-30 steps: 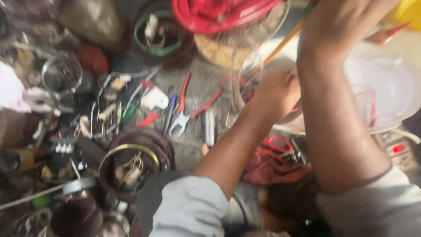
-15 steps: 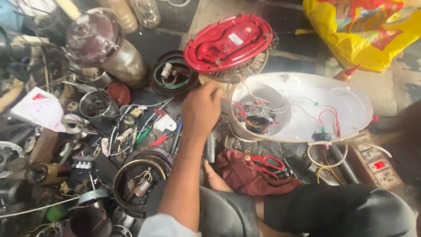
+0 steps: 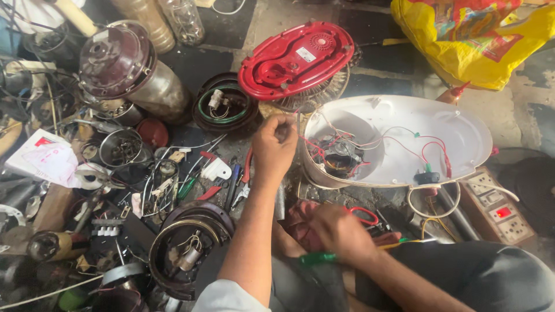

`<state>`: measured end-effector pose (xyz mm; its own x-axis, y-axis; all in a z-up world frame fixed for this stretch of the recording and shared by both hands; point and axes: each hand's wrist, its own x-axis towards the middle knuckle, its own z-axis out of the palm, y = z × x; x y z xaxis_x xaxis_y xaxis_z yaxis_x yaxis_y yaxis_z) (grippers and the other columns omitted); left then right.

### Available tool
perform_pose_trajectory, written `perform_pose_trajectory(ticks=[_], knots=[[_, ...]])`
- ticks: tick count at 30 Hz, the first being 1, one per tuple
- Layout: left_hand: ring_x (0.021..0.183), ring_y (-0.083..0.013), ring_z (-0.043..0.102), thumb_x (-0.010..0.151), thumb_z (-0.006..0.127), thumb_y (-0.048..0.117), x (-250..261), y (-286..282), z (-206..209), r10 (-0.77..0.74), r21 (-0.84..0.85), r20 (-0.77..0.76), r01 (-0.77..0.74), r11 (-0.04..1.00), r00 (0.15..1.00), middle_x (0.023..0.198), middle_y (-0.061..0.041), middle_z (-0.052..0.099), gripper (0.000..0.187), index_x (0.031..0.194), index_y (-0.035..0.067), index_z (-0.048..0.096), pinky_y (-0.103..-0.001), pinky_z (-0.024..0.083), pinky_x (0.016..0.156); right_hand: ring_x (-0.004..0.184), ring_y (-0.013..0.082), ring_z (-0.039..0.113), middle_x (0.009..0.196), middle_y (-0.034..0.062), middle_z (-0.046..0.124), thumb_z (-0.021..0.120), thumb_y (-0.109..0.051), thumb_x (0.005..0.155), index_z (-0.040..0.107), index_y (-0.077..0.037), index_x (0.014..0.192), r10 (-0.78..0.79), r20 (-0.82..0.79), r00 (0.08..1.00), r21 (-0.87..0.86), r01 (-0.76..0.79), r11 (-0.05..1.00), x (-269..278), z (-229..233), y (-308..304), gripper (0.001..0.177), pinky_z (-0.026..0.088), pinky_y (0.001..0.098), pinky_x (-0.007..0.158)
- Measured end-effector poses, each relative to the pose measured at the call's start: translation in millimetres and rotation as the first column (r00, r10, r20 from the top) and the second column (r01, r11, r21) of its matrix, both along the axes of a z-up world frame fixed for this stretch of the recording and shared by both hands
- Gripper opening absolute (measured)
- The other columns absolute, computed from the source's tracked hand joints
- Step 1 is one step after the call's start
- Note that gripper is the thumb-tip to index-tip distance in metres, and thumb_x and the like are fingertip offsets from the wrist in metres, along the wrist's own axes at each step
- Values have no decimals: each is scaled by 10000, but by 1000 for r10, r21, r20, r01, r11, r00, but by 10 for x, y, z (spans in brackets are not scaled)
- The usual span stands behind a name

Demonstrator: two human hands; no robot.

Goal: The person repairs an appliance by using a screwdriver and pliers to manipulate internal wiring and components.

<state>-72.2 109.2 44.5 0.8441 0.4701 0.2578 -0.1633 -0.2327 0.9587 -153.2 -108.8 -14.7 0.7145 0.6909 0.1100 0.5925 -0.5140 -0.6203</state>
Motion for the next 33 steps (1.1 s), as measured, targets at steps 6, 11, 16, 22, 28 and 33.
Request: perform_pose_trajectory(ticks=[6, 11, 16, 22, 28, 33], knots=[[928, -189, 739, 960, 607, -43, 21, -96, 123, -102, 85, 269, 81, 993, 958, 1075, -95, 729, 256, 1202, 33, 635, -308, 579, 785, 1087, 383, 617, 1093, 173, 682, 753, -227, 767, 722, -74, 1061, -73, 65, 995, -282, 89, 955, 578, -696, -129, 333, 496, 478, 940], [1162, -392, 587, 802, 609, -46, -70, -177, 275, 29, 476, 298, -175, 862, 954, 1182, -206, 616, 479, 1277, 15, 597, -495, 477, 982, 1342, 333, 461, 1436, 139, 544, 844, -331, 671, 594, -117, 1328, -84, -54, 995, -583, 36, 812, 647, -823, -165, 735, 441, 488, 1045], [1105, -340, 580, 879, 698, 75, -109, -305, 343, -44, 666, 217, -115, 737, 975, 1088, -123, 633, 316, 1191, 98, 652, -493, 442, 975, 1344, 391, 461, 1428, 192, 514, 796, -417, 766, 496, -31, 1364, -33, 77, 996, -530, 69, 845, 540, -1025, -114, 773, 438, 537, 1022], [980, -278, 626, 866, 736, 145, -105, -427, 324, -137, 748, 73, 37, 663, 988, 932, -36, 704, 165, 1030, 137, 717, -471, 440, 911, 1116, 372, 666, 1201, 179, 677, 717, -377, 849, 587, -78, 1225, -132, 60, 989, -376, 145, 915, 439, -935, -308, 497, 550, 469, 926], [984, -293, 655, 905, 625, 102, -105, -437, 344, -133, 838, -41, 107, 536, 990, 907, -52, 756, 150, 994, 137, 740, -481, 445, 941, 1011, 420, 705, 1054, 220, 738, 694, -446, 944, 637, -107, 1248, -464, -244, 852, -408, 343, 846, 658, -897, -399, 459, 559, 498, 881], [968, -281, 679, 930, 541, 84, -104, -461, 369, -166, 832, -105, 178, 526, 981, 941, -69, 762, 254, 1072, 153, 741, -520, 420, 1049, 1089, 364, 682, 1171, 134, 691, 761, -397, 791, 621, -166, 1261, -305, -92, 948, -583, 197, 788, 713, -984, -350, 542, 550, 477, 909]])
